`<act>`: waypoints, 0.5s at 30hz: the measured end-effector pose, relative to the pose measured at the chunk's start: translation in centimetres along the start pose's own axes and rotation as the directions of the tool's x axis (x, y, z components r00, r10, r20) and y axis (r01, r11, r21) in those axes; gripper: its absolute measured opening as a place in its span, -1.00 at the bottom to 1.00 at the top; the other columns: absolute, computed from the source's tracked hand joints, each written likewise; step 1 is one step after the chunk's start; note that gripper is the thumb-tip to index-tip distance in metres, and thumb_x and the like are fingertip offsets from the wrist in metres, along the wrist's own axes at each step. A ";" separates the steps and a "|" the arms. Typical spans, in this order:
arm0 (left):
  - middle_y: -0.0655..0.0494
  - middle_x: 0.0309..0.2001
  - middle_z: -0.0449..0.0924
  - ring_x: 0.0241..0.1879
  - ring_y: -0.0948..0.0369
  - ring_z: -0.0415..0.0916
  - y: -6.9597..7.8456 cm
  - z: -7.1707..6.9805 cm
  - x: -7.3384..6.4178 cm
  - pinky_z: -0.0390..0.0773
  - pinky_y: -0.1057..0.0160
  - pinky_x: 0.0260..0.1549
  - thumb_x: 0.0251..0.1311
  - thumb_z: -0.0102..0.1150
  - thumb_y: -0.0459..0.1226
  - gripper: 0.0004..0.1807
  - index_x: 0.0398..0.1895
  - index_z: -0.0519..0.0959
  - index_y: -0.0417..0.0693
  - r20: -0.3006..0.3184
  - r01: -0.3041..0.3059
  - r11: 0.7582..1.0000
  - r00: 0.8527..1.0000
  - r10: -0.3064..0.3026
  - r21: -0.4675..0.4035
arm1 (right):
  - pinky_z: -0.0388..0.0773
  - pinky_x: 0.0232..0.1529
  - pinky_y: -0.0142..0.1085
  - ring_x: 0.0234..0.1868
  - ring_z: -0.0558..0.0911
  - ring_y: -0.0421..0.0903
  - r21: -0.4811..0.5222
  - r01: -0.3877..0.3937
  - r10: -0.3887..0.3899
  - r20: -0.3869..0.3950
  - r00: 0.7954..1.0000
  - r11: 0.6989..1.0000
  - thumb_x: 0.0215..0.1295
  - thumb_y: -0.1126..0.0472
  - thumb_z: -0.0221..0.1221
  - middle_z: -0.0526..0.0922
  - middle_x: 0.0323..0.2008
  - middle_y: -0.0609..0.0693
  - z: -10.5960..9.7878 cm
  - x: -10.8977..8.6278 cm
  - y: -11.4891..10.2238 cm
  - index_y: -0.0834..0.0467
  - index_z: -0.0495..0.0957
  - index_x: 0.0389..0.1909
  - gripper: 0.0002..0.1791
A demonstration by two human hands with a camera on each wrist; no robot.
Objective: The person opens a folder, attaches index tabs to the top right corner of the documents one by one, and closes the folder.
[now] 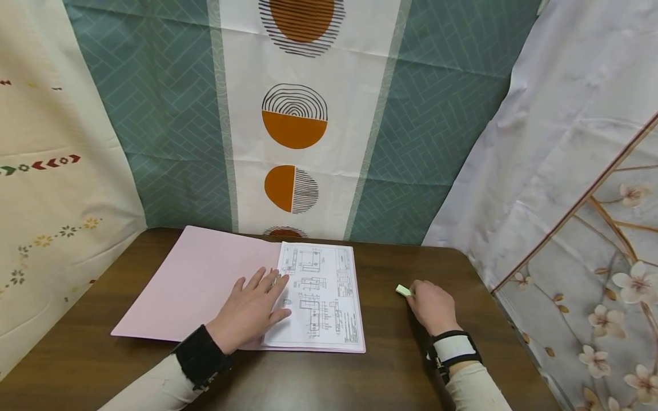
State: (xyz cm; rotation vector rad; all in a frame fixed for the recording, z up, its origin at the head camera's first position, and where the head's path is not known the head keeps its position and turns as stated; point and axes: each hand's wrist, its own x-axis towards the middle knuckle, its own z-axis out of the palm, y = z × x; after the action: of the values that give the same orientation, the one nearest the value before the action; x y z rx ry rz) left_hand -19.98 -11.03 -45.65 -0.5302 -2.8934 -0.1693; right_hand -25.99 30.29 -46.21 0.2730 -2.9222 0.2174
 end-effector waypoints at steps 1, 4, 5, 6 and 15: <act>-0.29 0.54 0.44 0.57 -0.31 0.28 0.0 0.0 0.0 0.32 -0.53 0.37 0.38 0.45 0.18 -0.12 0.58 0.49 -0.14 -0.003 -0.002 1.000 1.000 0.002 0.002 | 0.62 -0.42 0.05 -0.47 0.63 -0.02 0.008 0.008 -0.008 -0.013 1.000 1.000 0.38 0.25 0.48 0.72 -0.39 0.03 0.0 0.0 -0.3 0.23 0.73 -0.17 -0.85; -0.30 0.54 0.44 0.56 -0.32 0.29 0.0 0.1 0.1 0.33 -0.51 0.38 0.38 0.45 0.17 -0.12 0.57 0.50 -0.16 -0.010 -0.009 1.000 1.000 0.010 0.008 | 0.52 -0.53 -0.07 -0.57 0.54 -0.10 0.031 0.029 -0.027 -0.050 0.998 0.999 0.40 0.26 0.48 0.69 -0.49 -0.02 -0.2 -0.2 -1.5 0.23 0.71 -0.16 -0.84; -0.30 0.54 0.44 0.56 -0.32 0.29 0.0 0.1 0.1 0.33 -0.50 0.38 0.37 0.46 0.17 -0.12 0.57 0.50 -0.17 -0.013 -0.011 1.000 1.000 0.011 0.007 | 0.48 -0.55 -0.10 -0.59 0.50 -0.12 0.038 0.033 -0.031 -0.058 0.998 0.999 0.40 0.26 0.47 0.67 -0.51 -0.04 -0.3 -0.2 -2.0 0.23 0.71 -0.15 -0.84; -0.30 0.54 0.44 0.56 -0.32 0.29 0.0 0.1 0.1 0.33 -0.49 0.39 0.37 0.46 0.17 -0.12 0.57 0.50 -0.17 -0.016 -0.014 1.000 1.000 0.014 0.008 | 0.45 -0.57 -0.13 -0.61 0.48 -0.13 0.042 0.039 -0.036 -0.071 0.997 0.998 0.40 0.26 0.48 0.67 -0.52 -0.04 -0.3 -0.3 -2.5 0.23 0.71 -0.15 -0.84; -0.32 0.53 0.44 0.56 -0.32 0.30 -0.1 0.1 0.3 0.36 -0.42 0.41 0.42 0.43 0.15 -0.14 0.57 0.49 -0.21 -0.020 -0.036 0.999 0.999 0.036 -0.002 | 0.42 -0.55 -0.20 -0.56 0.45 -0.14 0.085 0.105 -0.094 -0.128 0.987 0.991 0.36 0.27 0.52 0.79 -0.32 0.06 -0.7 0.0 -7.2 0.21 0.74 -0.09 -0.80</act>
State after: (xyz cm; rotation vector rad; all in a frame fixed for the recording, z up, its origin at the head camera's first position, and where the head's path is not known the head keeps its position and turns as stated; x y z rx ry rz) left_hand -20.31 -11.00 -45.67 -0.5776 -2.8619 -0.1718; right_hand -24.40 23.45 -44.60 0.4036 -2.7712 0.3412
